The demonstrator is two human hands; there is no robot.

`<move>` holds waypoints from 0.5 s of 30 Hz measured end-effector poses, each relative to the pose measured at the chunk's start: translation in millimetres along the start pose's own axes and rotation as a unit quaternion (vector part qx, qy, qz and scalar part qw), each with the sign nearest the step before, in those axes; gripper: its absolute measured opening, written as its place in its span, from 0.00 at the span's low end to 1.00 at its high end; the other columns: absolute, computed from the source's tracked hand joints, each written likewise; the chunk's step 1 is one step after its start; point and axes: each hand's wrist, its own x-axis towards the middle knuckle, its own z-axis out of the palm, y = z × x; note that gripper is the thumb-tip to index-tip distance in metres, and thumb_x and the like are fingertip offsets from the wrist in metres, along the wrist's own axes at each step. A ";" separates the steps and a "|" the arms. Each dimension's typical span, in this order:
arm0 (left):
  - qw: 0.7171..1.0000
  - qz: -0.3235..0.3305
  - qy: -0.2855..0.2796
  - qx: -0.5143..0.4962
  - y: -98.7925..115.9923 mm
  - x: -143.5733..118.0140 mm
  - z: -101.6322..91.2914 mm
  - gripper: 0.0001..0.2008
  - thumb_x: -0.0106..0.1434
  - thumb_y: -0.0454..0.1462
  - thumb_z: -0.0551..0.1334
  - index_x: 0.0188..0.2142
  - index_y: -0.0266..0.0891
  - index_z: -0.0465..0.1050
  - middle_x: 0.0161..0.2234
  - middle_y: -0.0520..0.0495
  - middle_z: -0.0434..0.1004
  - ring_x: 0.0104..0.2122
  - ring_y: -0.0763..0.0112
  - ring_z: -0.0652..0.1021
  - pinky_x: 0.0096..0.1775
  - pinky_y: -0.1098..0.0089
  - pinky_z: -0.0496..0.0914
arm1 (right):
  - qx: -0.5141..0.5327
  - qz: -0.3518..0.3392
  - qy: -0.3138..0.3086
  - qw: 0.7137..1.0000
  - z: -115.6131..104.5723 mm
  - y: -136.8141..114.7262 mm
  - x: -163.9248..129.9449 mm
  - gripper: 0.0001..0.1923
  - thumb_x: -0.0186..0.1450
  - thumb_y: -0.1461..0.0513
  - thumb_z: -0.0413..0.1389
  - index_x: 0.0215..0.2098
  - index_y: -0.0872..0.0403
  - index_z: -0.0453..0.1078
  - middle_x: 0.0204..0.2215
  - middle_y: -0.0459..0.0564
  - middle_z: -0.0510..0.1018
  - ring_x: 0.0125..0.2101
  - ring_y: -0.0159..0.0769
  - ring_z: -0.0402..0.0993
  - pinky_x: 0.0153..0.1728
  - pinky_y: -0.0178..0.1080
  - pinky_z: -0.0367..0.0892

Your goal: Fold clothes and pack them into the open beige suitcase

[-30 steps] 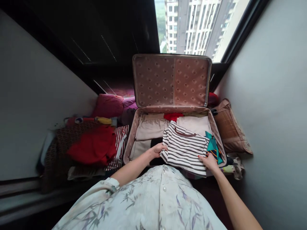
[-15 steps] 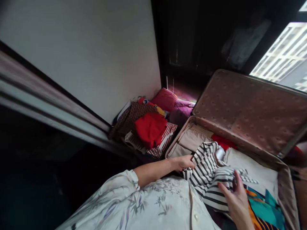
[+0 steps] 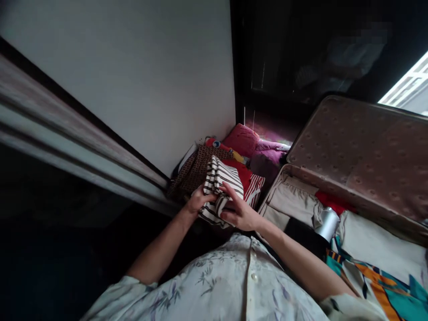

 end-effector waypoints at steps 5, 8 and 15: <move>0.986 0.089 0.033 0.139 51.4 24.9 -65.5 0.29 0.42 0.42 0.74 0.45 0.35 0.77 0.41 0.44 0.84 0.44 0.55 0.81 0.49 0.61 0.74 | -0.075 -0.031 0.079 0.994 1.5 11.7 5.4 0.42 0.67 0.53 0.62 0.74 0.42 0.49 0.68 0.56 0.62 0.61 0.41 0.66 0.56 0.46 0.71; 0.942 0.177 0.075 0.276 81.1 56.3 -101.2 0.28 0.47 0.42 0.71 0.48 0.35 0.76 0.43 0.44 0.83 0.44 0.56 0.80 0.48 0.61 0.74 | -0.080 0.010 0.167 0.983 -19.2 26.1 -19.7 0.37 0.66 0.51 0.63 0.70 0.45 0.58 0.63 0.58 0.68 0.52 0.39 0.73 0.47 0.42 0.75; 0.761 0.190 0.062 0.617 26.1 132.8 -124.8 0.32 0.55 0.31 0.65 0.60 0.34 0.72 0.56 0.35 0.77 0.56 0.50 0.74 0.60 0.55 0.62 | 0.001 0.168 0.398 0.902 -51.7 52.7 -135.5 0.32 0.58 0.49 0.67 0.57 0.52 0.72 0.44 0.56 0.83 0.39 0.41 0.80 0.44 0.46 0.76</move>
